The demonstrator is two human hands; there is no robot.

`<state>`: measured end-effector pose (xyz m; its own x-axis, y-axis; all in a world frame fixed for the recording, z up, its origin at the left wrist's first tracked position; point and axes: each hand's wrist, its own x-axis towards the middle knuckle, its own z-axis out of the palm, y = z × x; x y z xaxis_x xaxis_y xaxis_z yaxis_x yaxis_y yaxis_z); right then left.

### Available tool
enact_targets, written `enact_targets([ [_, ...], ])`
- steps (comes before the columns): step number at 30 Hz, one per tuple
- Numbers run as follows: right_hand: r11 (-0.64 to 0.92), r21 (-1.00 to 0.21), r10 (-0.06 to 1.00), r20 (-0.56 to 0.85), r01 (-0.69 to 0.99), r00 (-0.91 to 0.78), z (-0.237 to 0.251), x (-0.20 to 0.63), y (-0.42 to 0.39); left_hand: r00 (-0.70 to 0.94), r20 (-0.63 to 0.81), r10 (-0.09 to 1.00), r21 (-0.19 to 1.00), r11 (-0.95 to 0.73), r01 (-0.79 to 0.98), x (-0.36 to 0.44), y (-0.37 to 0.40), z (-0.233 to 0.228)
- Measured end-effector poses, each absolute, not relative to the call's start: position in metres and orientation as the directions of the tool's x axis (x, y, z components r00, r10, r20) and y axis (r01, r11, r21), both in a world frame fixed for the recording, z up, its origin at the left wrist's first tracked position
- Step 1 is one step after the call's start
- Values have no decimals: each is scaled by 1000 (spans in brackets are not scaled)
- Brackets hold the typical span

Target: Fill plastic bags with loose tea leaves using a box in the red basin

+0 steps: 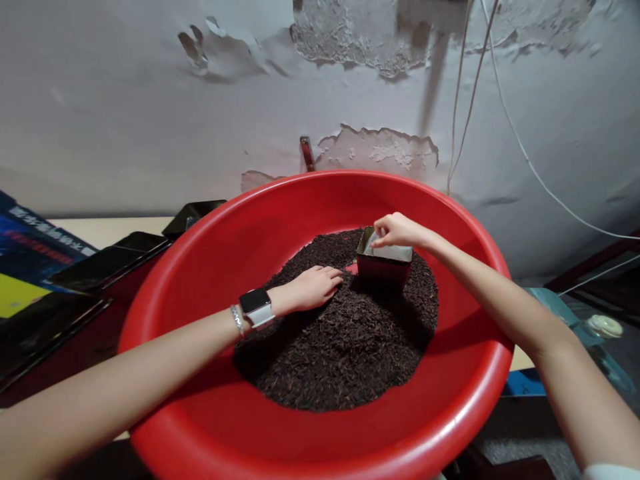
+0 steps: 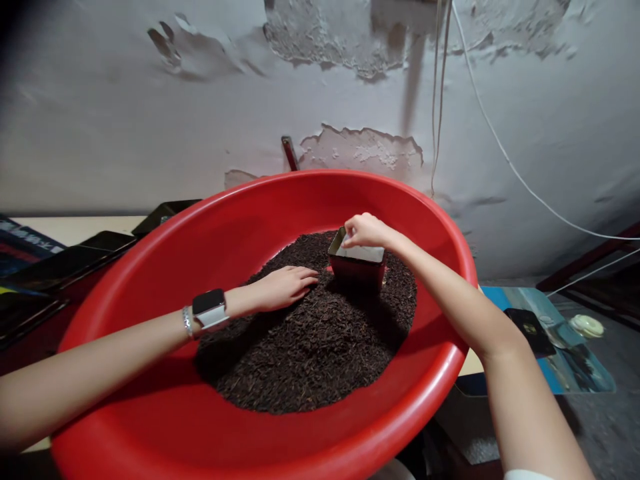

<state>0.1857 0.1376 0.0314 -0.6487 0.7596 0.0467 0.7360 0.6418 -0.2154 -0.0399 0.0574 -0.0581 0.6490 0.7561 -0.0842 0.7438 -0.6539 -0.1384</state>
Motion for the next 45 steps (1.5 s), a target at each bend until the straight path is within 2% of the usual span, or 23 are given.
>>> enact_targets([
  [3, 626, -377, 772, 178, 683, -610, 49, 195, 142, 622, 63, 781, -84, -616, 783, -33, 55, -41],
  [7, 506, -701, 786, 136, 502, -603, 48, 200, 151, 456, 280, 844, 130, -504, 854, -17, 50, -5],
  [10, 404, -852, 778, 129, 332, -615, 46, 195, 146, 374, 309, 874, 313, -465, 828, 0, 59, 14],
  [13, 343, -913, 740, 118, 221, -662, 50, 190, 138, 339, 316, 886, 462, -456, 760, 18, 82, 20],
  [15, 373, -900, 736, 141, 224, -662, 54, 191, 135, 309, 313, 898, 532, -435, 726, 26, 100, 21],
  [17, 499, -791, 754, 196, 353, -627, 58, 196, 135, 288, 302, 909, 577, -415, 703, 29, 115, 20],
  [19, 599, -540, 774, 203, 591, -599, 62, 203, 136, 255, 298, 920, 624, -389, 677, 29, 126, 18],
  [21, 586, -260, 807, 102, 767, -582, 65, 210, 137, 215, 285, 934, 688, -356, 632, 25, 133, 16],
  [22, 573, -167, 817, 33, 802, -576, 67, 213, 137, 197, 270, 943, 714, -333, 616, 23, 135, 15],
  [23, 572, -123, 816, -17, 811, -578, 68, 215, 138, 182, 257, 949, 727, -314, 611, 21, 136, 14],
  [24, 582, -131, 806, -32, 802, -590, 69, 216, 139, 175, 252, 952, 724, -305, 619, 19, 136, 13],
  [25, 597, -193, 793, -4, 779, -609, 70, 217, 140, 177, 257, 950, 704, -309, 639, 18, 136, 13],
  [27, 600, -433, 779, 127, 673, -614, 71, 216, 142, 219, 297, 929, 609, -361, 706, 17, 132, 13],
  [29, 535, -681, 806, 232, 501, -545, 70, 214, 145, 274, 380, 883, 456, -437, 775, 19, 124, 16],
  [31, 464, -803, 851, 288, 374, -439, 68, 211, 148, 271, 496, 825, 318, -463, 827, 26, 112, 20],
  [32, 446, -825, 870, 310, 347, -383, 66, 209, 149, 239, 554, 797, 293, -456, 841, 31, 105, 23],
  [35, 413, -854, 904, 343, 316, -254, 63, 204, 148, 153, 622, 768, 359, -453, 816, 51, 84, 29],
  [38, 346, -883, 933, 287, 317, -218, 65, 200, 145, 130, 560, 819, 430, -421, 799, 69, 79, 31],
  [41, 302, -857, 943, 206, 417, -260, 71, 206, 141, 119, 476, 871, 535, -395, 747, 73, 91, 30],
  [43, 303, -762, 945, 160, 573, -286, 77, 216, 140, 150, 415, 898, 646, -407, 646, 68, 101, 30],
  [45, 296, -571, 954, 148, 765, -259, 84, 227, 139, 179, 330, 927, 787, -375, 489, 59, 106, 33],
])
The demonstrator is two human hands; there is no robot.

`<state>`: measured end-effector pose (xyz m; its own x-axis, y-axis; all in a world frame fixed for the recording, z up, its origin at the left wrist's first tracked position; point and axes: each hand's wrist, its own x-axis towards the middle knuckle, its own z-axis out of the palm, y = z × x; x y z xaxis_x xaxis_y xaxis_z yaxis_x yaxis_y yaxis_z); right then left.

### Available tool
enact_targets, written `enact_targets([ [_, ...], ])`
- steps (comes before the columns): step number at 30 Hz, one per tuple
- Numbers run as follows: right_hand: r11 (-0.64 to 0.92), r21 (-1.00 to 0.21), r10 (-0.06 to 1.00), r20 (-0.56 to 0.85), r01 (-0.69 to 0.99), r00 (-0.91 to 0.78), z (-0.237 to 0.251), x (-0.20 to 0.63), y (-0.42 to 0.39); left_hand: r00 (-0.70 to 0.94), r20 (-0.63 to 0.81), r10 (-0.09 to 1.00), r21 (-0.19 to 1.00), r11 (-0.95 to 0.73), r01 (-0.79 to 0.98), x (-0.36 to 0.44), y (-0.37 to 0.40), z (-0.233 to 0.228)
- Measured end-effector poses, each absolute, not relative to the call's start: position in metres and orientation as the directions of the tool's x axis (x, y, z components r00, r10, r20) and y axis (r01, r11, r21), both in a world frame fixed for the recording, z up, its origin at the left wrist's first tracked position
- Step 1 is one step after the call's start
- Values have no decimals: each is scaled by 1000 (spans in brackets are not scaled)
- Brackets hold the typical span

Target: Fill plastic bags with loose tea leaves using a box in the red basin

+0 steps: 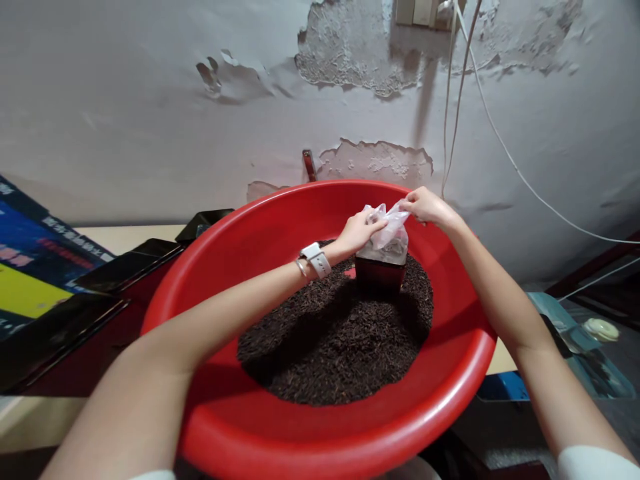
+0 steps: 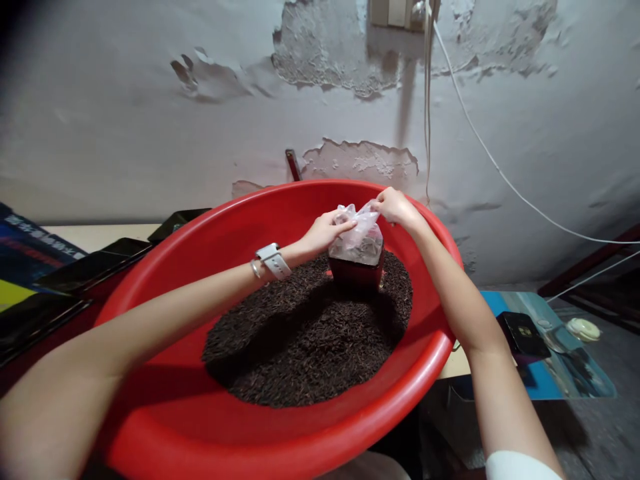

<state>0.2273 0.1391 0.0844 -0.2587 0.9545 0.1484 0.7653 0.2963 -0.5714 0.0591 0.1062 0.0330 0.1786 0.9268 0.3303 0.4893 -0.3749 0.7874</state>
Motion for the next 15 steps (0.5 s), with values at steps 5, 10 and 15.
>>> enact_targets([
  [5, 463, -91, 773, 528, 882, -352, 104, 227, 118, 122, 128, 984, 978, -145, 147, 41, 101, 46],
  [10, 689, 131, 665, 277, 713, -694, 101, 202, 93, 26, 74, 997, 995, -76, 57, 26, 105, 54],
  [15, 582, 336, 779, 33, 741, -627, 76, 213, 99, -52, 513, 857, 693, -378, 614, 19, 103, 56],
])
